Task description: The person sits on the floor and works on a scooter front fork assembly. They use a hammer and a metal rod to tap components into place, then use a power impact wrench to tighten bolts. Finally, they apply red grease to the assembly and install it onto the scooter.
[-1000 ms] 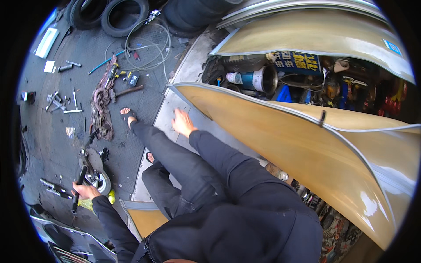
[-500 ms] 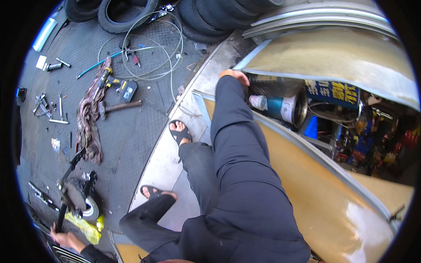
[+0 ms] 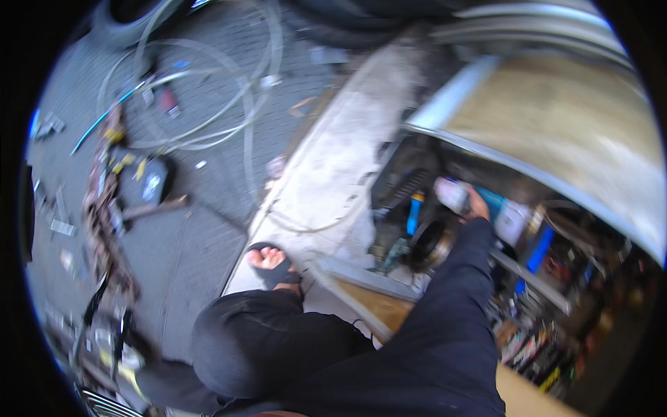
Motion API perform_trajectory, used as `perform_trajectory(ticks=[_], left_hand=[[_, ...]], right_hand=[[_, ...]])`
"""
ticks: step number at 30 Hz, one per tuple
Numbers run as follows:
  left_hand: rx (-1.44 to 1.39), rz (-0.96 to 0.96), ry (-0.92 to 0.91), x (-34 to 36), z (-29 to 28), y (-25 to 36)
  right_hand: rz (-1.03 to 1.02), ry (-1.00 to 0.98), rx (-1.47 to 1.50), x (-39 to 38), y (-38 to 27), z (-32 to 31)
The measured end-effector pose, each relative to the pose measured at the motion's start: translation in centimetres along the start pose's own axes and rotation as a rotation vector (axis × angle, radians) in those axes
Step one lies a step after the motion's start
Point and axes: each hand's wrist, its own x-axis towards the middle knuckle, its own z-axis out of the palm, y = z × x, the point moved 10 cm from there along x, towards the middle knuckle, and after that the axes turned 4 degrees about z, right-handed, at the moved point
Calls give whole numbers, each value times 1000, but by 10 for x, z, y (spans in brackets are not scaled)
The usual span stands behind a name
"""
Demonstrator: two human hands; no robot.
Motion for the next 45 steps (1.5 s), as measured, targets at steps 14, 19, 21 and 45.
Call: perform_trajectory(ticks=[14,19,21,45], left_hand=[[-663,155,-129,160,-136,-10],[-907,47,-74,158,-109,-16],[-869,69,72,155,-105,-10],[-1011,227,-169,64,-76,83]], right_hand=[[-294,-217,103,-64,-32,18],[-1035,170,-645,-306,-118,49],[-1487,11,-654,-446,-110,125],[-1798,-509,-818,-875,185,600]])
